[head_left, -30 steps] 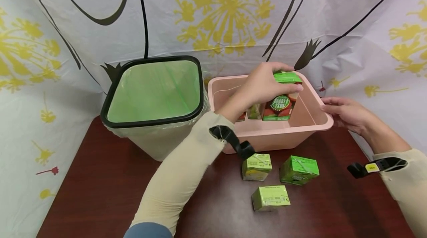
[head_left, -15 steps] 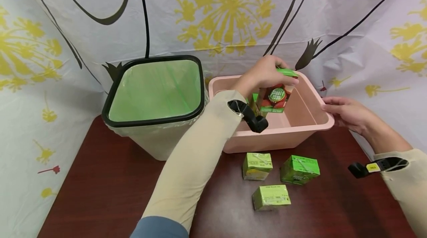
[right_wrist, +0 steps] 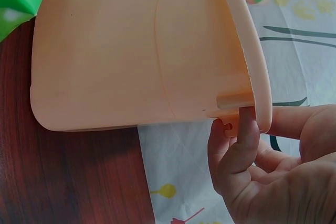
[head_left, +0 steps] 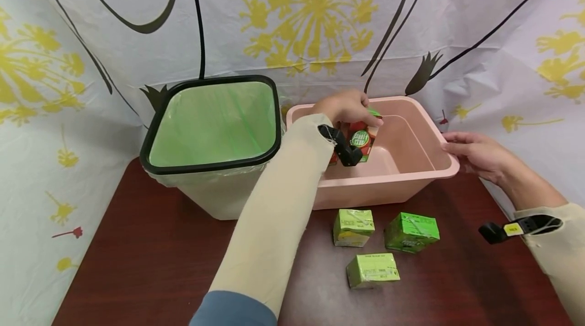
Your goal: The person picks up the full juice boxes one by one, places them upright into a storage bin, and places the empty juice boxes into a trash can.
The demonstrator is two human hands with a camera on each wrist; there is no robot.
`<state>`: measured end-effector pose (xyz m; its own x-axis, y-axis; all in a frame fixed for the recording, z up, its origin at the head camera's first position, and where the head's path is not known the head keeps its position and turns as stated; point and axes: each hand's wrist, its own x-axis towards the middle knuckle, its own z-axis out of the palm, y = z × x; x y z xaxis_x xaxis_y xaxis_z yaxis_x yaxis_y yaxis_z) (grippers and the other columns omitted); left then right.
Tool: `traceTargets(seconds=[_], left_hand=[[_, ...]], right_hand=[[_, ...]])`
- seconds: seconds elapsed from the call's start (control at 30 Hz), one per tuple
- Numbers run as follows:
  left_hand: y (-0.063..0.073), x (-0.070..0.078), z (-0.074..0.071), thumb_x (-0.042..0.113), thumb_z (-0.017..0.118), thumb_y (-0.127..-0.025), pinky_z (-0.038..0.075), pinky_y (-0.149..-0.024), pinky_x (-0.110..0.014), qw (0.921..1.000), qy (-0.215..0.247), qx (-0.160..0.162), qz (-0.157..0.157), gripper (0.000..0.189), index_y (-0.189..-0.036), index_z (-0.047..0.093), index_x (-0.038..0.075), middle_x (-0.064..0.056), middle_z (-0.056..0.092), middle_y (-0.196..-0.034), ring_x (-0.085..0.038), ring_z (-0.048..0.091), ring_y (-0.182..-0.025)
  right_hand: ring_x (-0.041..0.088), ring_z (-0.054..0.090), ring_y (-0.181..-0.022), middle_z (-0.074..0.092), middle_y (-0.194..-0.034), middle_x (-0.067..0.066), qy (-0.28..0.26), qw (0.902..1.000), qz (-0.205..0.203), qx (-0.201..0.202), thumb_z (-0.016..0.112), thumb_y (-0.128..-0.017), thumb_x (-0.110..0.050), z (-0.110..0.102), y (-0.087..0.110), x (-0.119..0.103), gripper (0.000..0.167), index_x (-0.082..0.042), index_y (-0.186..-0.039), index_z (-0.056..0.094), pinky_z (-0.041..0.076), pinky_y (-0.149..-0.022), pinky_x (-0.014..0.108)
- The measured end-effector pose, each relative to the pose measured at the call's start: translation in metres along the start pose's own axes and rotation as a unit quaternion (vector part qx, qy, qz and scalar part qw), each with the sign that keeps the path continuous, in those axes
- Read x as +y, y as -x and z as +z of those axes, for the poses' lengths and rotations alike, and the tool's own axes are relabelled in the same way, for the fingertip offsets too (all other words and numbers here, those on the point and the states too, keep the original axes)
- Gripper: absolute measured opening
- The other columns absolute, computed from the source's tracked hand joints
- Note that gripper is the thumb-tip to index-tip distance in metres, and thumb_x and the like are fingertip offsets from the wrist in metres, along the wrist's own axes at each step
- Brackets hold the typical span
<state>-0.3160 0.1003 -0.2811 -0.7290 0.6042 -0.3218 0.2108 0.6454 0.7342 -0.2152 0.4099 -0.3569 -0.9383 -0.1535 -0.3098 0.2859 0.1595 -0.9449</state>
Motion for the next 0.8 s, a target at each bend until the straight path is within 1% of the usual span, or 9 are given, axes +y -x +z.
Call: traceTargets(seconds=[0.1, 0.23, 0.33, 0.4, 0.47, 0.57, 0.67, 0.7, 0.8], left_hand=[[-0.007, -0.009, 0.004, 0.033, 0.075, -0.094, 0.037, -0.056, -0.022, 0.9994, -0.033, -0.004, 0.006, 0.035, -0.086, 0.048, 0.012, 0.003, 0.043, -0.074, -0.01, 0.042, -0.06], [-0.011, -0.018, 0.009, 0.029, 0.074, -0.095, 0.032, -0.058, -0.02, 0.9988, -0.037, -0.029, 0.01, 0.04, -0.08, 0.041, 0.012, 0.003, 0.038, -0.072, -0.009, 0.039, -0.064], [-0.011, -0.023, 0.009, 0.027, 0.073, -0.096, 0.028, -0.058, -0.022, 0.9959, -0.047, -0.077, 0.008, 0.046, -0.074, 0.035, 0.013, 0.003, 0.031, -0.066, -0.01, 0.032, -0.06], [-0.01, -0.027, 0.01, 0.028, 0.074, -0.095, 0.027, -0.058, -0.022, 0.9938, -0.056, -0.096, 0.005, 0.05, -0.071, 0.032, 0.015, 0.004, 0.028, -0.063, -0.009, 0.028, -0.059], [-0.012, -0.031, 0.011, 0.027, 0.074, -0.095, 0.027, -0.059, -0.023, 0.9926, -0.061, -0.104, 0.008, 0.049, -0.073, 0.032, 0.014, 0.004, 0.029, -0.065, -0.01, 0.028, -0.061], [-0.017, -0.037, 0.016, 0.021, 0.076, -0.092, 0.032, -0.061, -0.019, 0.9949, -0.045, -0.089, 0.013, 0.04, -0.082, 0.039, 0.012, 0.002, 0.038, -0.076, -0.01, 0.037, -0.07], [-0.024, -0.042, 0.023, 0.015, 0.077, -0.092, 0.036, -0.063, -0.016, 0.9954, -0.038, -0.087, 0.009, 0.035, -0.089, 0.042, 0.011, 0.001, 0.042, -0.086, -0.009, 0.041, -0.078], [-0.025, -0.043, 0.025, 0.014, 0.077, -0.091, 0.036, -0.063, -0.015, 0.9951, -0.039, -0.091, 0.005, 0.035, -0.088, 0.043, 0.011, 0.002, 0.043, -0.085, -0.008, 0.041, -0.078], [-0.028, -0.047, 0.029, 0.013, 0.076, -0.092, 0.034, -0.06, -0.015, 0.9904, -0.052, -0.128, 0.001, 0.04, -0.076, 0.04, 0.012, 0.004, 0.04, -0.073, -0.006, 0.04, -0.069]], right_hand=[[0.011, 0.069, -0.072, 0.071, -0.086, -0.001, 0.004, 1.0, -0.001, 0.001, 0.048, -0.107, -0.005, 0.0, 0.0, 0.0, 0.034, -0.027, -0.098, 0.072, 0.056, -0.059, 0.027], [0.011, 0.069, -0.073, 0.071, -0.086, -0.001, 0.011, 0.9999, -0.002, 0.002, 0.048, -0.107, -0.005, 0.0, 0.0, -0.001, 0.034, -0.028, -0.098, 0.072, 0.057, -0.059, 0.027], [0.011, 0.069, -0.074, 0.071, -0.087, -0.001, 0.014, 0.9999, -0.002, 0.003, 0.048, -0.107, -0.005, 0.0, 0.0, -0.001, 0.035, -0.028, -0.098, 0.072, 0.057, -0.06, 0.027], [0.011, 0.069, -0.074, 0.071, -0.088, -0.001, 0.016, 0.9999, -0.004, 0.003, 0.047, -0.107, -0.005, 0.0, 0.0, -0.001, 0.035, -0.028, -0.099, 0.072, 0.057, -0.06, 0.027], [0.011, 0.069, -0.074, 0.071, -0.088, -0.001, 0.016, 0.9999, -0.004, 0.002, 0.047, -0.107, -0.005, 0.0, 0.0, -0.001, 0.035, -0.028, -0.099, 0.072, 0.057, -0.06, 0.027], [0.011, 0.069, -0.075, 0.071, -0.088, -0.001, 0.02, 0.9998, -0.005, 0.002, 0.047, -0.108, -0.005, -0.001, 0.0, -0.001, 0.036, -0.029, -0.099, 0.072, 0.057, -0.06, 0.027], [0.011, 0.069, -0.075, 0.071, -0.089, -0.001, 0.025, 0.9997, -0.004, 0.003, 0.047, -0.108, -0.006, 0.0, -0.001, -0.001, 0.036, -0.029, -0.099, 0.072, 0.057, -0.061, 0.027], [0.011, 0.069, -0.075, 0.071, -0.089, -0.001, 0.024, 0.9997, -0.003, 0.003, 0.047, -0.108, -0.006, 0.0, -0.001, -0.001, 0.036, -0.029, -0.099, 0.072, 0.057, -0.061, 0.027], [0.011, 0.069, -0.076, 0.071, -0.089, -0.001, 0.02, 0.9998, -0.002, 0.002, 0.047, -0.108, -0.005, 0.001, -0.001, -0.001, 0.036, -0.028, -0.099, 0.072, 0.058, -0.061, 0.027]])
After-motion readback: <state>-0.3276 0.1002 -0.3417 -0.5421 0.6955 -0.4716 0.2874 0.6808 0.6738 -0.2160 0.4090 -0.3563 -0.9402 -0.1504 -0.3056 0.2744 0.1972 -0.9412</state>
